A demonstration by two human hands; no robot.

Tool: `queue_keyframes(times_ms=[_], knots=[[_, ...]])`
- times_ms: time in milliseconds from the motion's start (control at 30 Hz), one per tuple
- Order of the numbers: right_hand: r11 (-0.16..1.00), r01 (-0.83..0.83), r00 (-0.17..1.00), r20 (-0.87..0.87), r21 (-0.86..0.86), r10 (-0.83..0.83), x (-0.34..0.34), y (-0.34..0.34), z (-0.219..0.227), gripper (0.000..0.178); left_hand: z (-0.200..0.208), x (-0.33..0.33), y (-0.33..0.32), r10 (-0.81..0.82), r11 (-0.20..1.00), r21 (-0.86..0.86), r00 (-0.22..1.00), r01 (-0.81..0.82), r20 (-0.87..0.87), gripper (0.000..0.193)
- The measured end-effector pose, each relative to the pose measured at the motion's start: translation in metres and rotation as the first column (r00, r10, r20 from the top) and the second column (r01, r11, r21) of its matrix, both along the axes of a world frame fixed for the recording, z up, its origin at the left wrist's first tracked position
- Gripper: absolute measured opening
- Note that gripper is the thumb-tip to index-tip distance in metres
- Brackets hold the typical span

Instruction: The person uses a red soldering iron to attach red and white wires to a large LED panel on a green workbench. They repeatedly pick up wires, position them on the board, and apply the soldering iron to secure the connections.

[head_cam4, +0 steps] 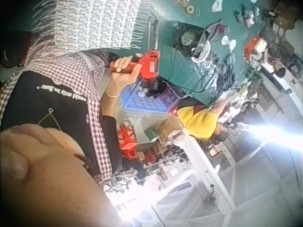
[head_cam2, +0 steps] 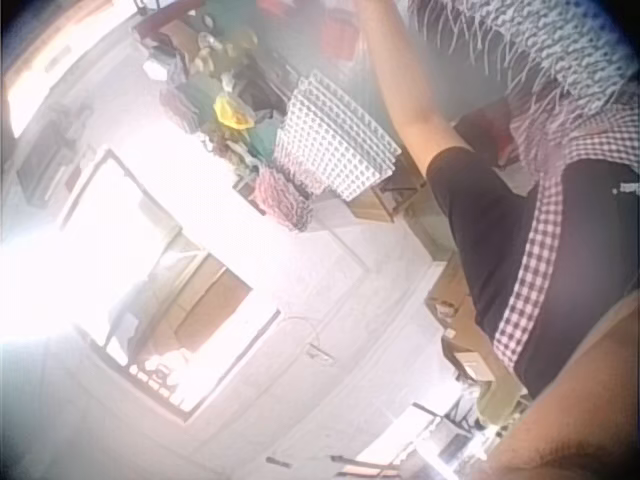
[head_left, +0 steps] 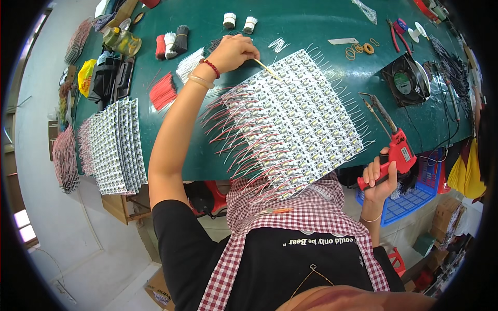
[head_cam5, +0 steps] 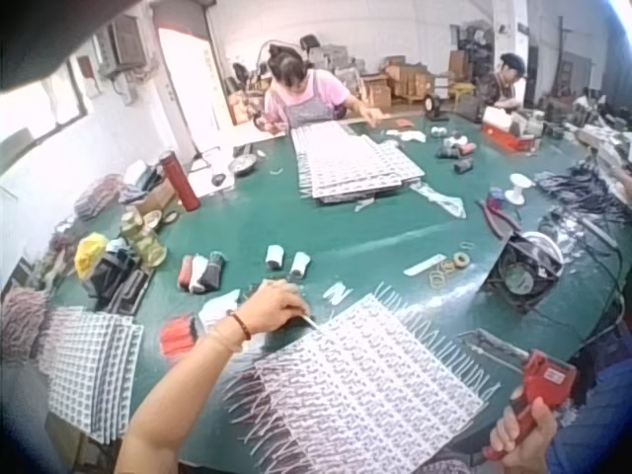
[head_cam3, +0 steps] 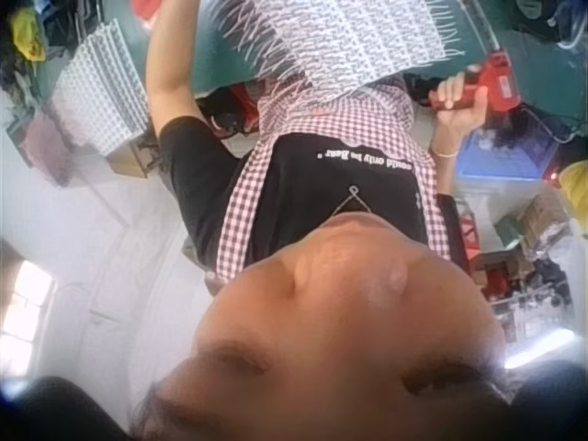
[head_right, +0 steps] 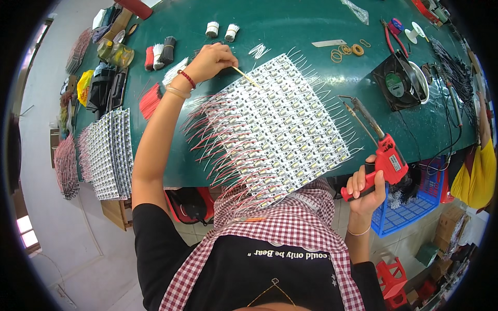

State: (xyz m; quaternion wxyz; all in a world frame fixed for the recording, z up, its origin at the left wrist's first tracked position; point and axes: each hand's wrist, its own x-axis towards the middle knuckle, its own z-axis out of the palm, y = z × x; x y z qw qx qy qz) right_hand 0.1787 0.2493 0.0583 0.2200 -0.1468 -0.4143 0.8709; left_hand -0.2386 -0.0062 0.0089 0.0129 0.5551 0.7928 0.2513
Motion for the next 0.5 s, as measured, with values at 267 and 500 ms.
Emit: queue_keyframes(times_ms=[267, 500], knots=[[1.0, -0.002, 1.0, -0.013, 0.017, 0.002, 0.0, 0.001, -0.001, 0.038, 0.0, 0.012, 0.012, -0.054, 0.997, -0.047, 0.998, 0.056, 0.04, 0.011], [1.0, -0.004, 1.0, -0.02, 0.02, 0.004, 0.0, 0.001, -0.002, 0.038, -0.003, 0.013, 0.017, -0.081, 0.996, -0.028, 0.996, 0.082, 0.04, 0.011]])
